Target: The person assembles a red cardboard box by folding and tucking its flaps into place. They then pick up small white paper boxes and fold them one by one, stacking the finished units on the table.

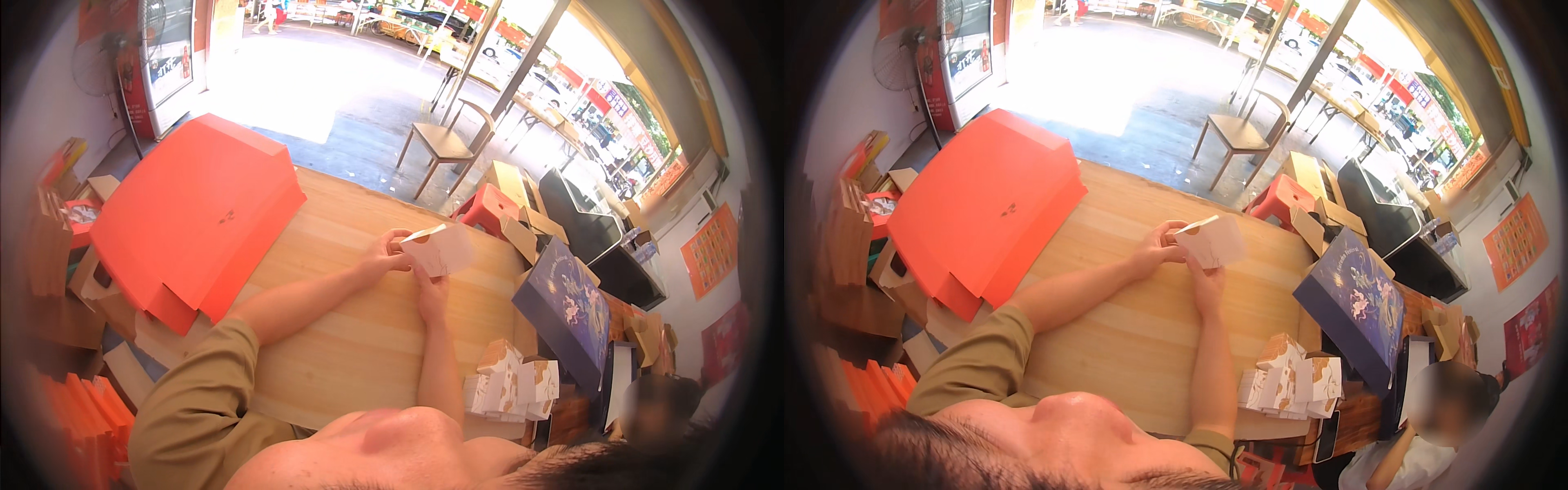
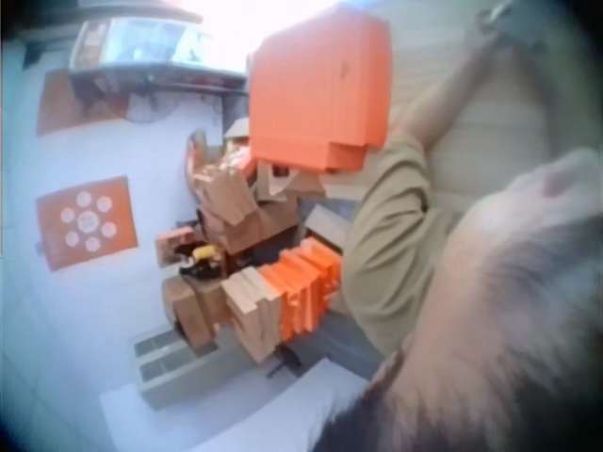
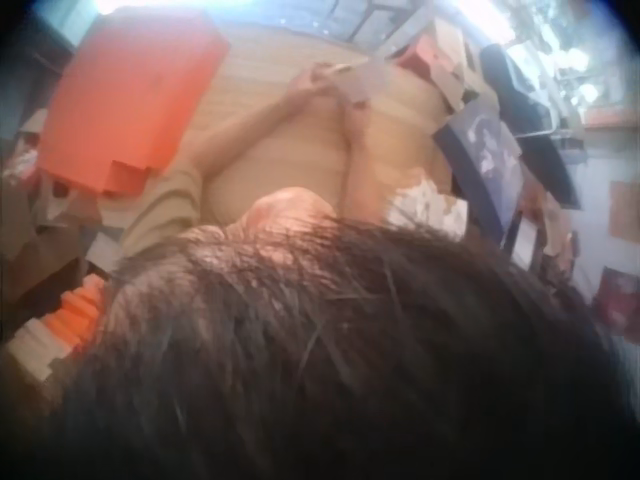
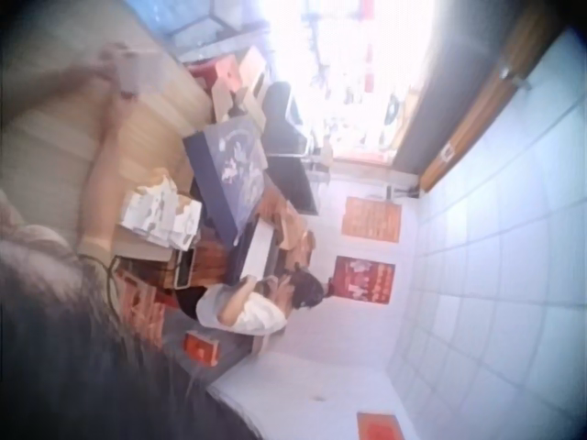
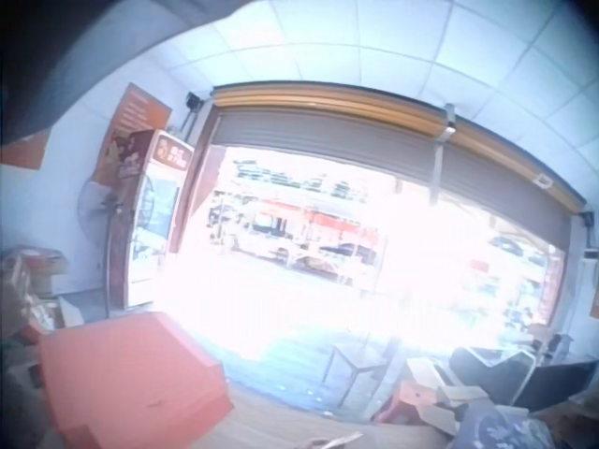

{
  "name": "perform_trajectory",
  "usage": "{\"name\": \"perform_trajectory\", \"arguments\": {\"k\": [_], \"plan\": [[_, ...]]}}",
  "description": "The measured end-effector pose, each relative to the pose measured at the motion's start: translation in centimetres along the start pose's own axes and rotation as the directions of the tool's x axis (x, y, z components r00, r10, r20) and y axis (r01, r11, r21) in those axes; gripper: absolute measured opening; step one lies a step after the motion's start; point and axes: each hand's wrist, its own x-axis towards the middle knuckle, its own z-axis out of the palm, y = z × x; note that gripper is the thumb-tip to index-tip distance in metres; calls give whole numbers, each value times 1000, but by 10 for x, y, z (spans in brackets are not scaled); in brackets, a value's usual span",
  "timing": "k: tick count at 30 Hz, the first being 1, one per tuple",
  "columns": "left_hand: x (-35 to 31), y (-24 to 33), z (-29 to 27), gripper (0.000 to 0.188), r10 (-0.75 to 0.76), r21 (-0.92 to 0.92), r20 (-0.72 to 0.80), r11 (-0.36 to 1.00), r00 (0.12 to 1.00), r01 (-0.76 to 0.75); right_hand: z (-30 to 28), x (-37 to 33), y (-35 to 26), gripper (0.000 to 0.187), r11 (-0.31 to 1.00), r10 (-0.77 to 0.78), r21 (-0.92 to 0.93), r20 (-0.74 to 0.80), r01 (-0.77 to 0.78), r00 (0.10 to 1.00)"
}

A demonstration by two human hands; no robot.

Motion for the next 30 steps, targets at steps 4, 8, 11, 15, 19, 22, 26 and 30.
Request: {"name": "perform_trajectory", "arguments": {"k": [4,8,11,15,19,22,26,30], "plan": [[8,-3,-10,60,-57,27,171,998,984,53,0,-1,-4,54,981,-9,-193,-13,6,1000],[7,-4,-9,63,-64,50,195,997,979,55,0,-3,-11,53,958,60,-279,-5,-59,998],[6,-5,-11,66,-51,56,203,998,978,40,10,-7,-21,52,947,80,-315,23,-69,997],[2,-2,0,64,8,72,202,997,979,-23,7,-6,-15,58,961,49,-275,85,-24,995],[4,-2,-5,66,-96,216,67,973,993,79,8,-3,-10,62,987,-127,98,29,124,991],[4,-4,-5,66,-100,313,-77,942,992,119,4,-2,-8,61,968,-152,174,-159,179,976],[-5,0,11,64,-39,382,-92,921,995,72,-8,0,-3,51,989,-117,76,-87,123,989],[-2,-4,-2,51,-46,235,-1,971,999,45,-17,5,4,55,996,2,86,-24,0,1000]]}}
